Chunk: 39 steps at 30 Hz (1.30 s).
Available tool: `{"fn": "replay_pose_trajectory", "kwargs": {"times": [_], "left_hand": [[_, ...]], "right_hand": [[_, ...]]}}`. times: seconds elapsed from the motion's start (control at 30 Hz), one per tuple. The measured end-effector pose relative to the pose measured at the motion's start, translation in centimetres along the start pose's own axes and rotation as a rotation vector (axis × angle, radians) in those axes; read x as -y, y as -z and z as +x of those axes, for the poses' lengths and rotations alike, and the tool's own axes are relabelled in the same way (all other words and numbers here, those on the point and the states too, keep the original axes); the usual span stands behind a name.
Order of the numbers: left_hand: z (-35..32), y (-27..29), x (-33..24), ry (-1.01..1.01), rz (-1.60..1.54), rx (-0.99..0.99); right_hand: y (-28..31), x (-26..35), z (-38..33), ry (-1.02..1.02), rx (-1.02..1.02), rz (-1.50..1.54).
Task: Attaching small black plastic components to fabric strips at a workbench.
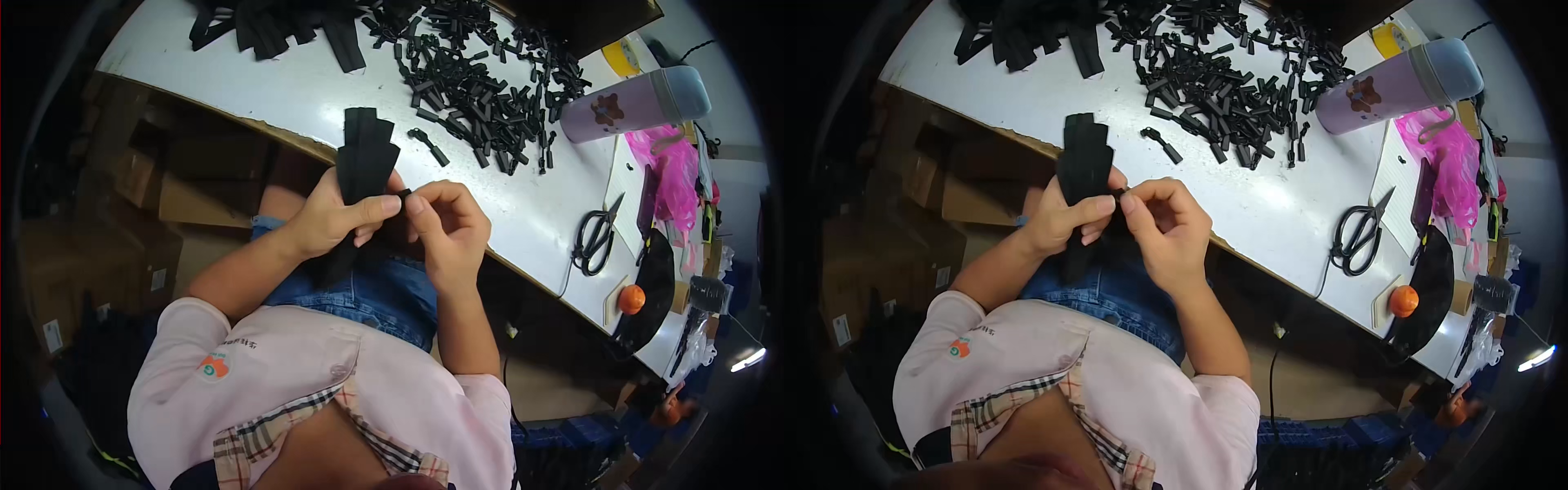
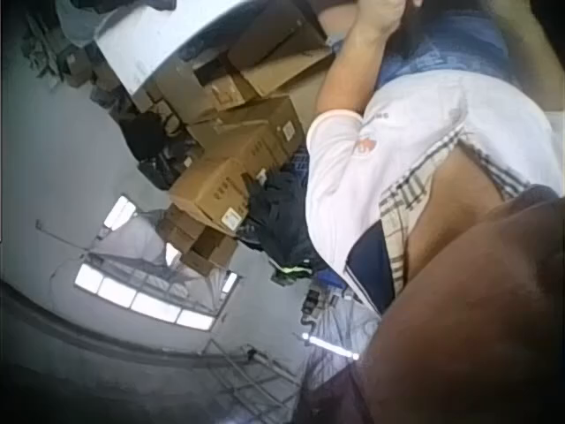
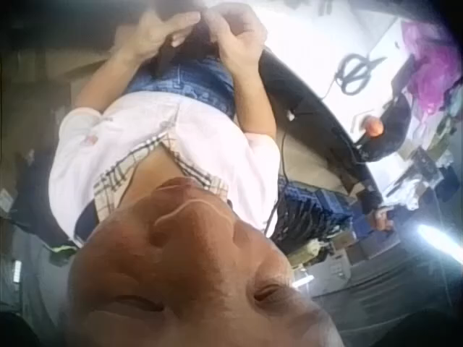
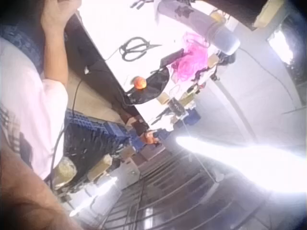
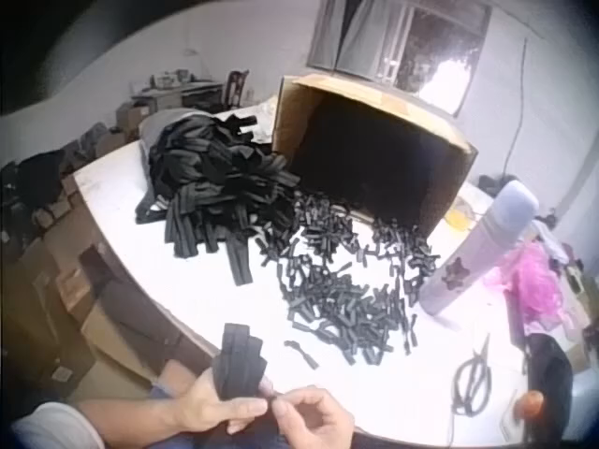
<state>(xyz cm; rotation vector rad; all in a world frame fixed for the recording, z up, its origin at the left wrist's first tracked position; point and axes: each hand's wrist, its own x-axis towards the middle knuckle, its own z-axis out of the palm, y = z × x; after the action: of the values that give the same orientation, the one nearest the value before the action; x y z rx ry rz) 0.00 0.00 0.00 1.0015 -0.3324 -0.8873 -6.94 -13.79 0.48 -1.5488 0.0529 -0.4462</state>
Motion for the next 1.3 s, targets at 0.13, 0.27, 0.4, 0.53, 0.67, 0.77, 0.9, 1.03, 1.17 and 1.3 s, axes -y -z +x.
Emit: {"fn": "replay_pose_trajectory", "kwargs": {"times": [0.13,0.27,0.4,0.53,0.67,0.77,0.9,1.03,1.17,1.3], "left_hand": [[-0.1,-0.4,0.5,-0.137,0.020,-0.109],[-0.8,-0.7,0.6,-0.253,0.260,-0.223],[-0.8,0.0,1.0,-0.678,0.620,-0.133],[-0.5,-0.2,0.4,-0.175,-0.043,-0.247],[-0.3,-0.5,-0.4,-0.025,-0.209,-0.256],[-0.4,0.0,-0.1,0.030,-0.078,-0.187],[0.0,0.1,1.3,-0.263,0.164,-0.304],[0.1,-0.6,1.0,-0.269,0.280,-0.320],[0.3,-1.1,0.9,-0.276,0.322,-0.278],[0.5,-1.1,1.2,-0.354,0.450,-0.298]], "right_hand": [[-0.8,0.3,-0.3,-0.228,0.030,0.168],[-1.5,0.1,-0.4,-0.225,-0.013,0.228],[-0.8,-0.3,0.5,-0.538,0.115,0.606],[-2.1,-0.5,3.4,0.251,-0.056,-0.653],[-1.8,-1.6,5.6,0.363,-0.027,-1.107],[-1.4,-1.9,5.4,0.343,0.029,-1.137],[0.1,-1.1,4.4,0.153,0.052,-0.663],[1.4,0.3,3.0,-0.071,0.207,-0.010],[1.5,0.9,2.5,0.026,0.193,-0.182],[1.4,1.6,2.2,0.187,0.194,-0.404]]}}
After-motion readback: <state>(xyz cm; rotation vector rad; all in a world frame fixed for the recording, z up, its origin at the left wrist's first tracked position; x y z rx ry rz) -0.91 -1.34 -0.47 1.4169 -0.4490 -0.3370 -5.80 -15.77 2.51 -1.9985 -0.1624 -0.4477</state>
